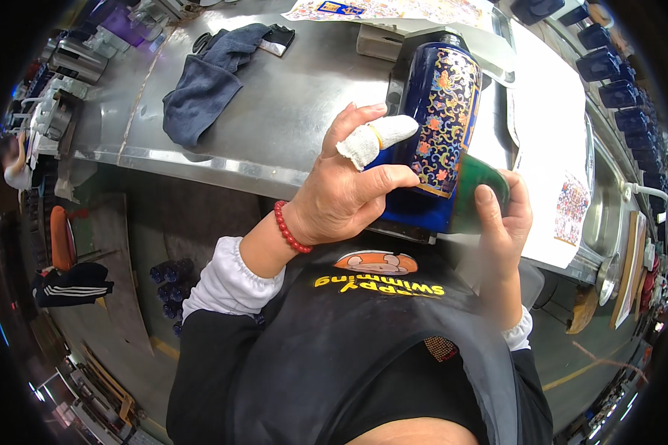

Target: The person applies decorative stickers to a blue ceramic bottle, smoothing each sticker with a green tool and fingers. They rotate the bottle to cover different sides and occasionally dip the tool in water before continuing.

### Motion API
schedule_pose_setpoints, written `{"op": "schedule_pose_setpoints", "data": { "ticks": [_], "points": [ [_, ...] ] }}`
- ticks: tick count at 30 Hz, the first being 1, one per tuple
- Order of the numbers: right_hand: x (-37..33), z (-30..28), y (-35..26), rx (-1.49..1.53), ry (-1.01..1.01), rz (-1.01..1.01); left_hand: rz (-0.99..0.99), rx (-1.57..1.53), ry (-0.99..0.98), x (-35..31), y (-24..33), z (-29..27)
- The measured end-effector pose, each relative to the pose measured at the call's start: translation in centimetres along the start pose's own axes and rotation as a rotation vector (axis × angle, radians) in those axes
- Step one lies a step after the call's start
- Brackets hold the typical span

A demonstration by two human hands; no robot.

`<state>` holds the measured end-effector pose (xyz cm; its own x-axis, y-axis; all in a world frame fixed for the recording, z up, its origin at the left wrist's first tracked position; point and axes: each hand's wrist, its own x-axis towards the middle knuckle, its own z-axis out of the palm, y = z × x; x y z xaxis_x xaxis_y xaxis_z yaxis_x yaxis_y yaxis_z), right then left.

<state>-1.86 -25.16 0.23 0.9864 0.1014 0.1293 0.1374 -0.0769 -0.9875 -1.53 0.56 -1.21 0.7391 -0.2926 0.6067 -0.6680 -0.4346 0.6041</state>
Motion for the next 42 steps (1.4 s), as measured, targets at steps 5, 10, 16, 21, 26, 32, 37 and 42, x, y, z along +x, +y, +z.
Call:
{"op": "schedule_pose_setpoints", "data": {
  "ticks": [5, 10, 16, 21, 26, 32, 37, 42],
  "points": [
    [0.0, 0.0, -0.1, -0.01, -0.003, -0.016, 0.055, 0.096, -0.069, 0.2, -0.1, -0.6],
    [0.0, 0.0, -0.1, 0.0, 0.008, -0.008, 0.061, 0.139, -0.072, 0.5, -0.3, -1.0],
    [-0.2, -0.1, 0.0, 0.003, 0.004, -0.015, 0.11, 0.144, -0.069, 0.5, -0.5, -1.1],
    [-0.2, -0.2, 0.1, 0.0, 0.0, -0.016, 0.146, 0.158, -0.082, 0.5, -0.6, -1.4],
    [-0.2, -0.1, 0.1, -0.022, 0.009, -0.034, 0.163, 0.154, -0.077, 0.6, -0.6, -1.4],
    [-0.4, -0.1, -0.3, 0.008, 0.003, -0.017, 0.112, 0.209, -0.068, 0.9, -0.6, -1.5],
    [-0.5, 0.0, -0.3, -0.027, -0.016, -0.077, 0.129, 0.169, -0.072, 0.8, -0.4, -1.1],
    [-0.6, -0.1, -0.6, -0.044, -0.044, -0.04, 0.116, 0.181, -0.075, 0.6, -0.5, -1.5]
  ]
}}
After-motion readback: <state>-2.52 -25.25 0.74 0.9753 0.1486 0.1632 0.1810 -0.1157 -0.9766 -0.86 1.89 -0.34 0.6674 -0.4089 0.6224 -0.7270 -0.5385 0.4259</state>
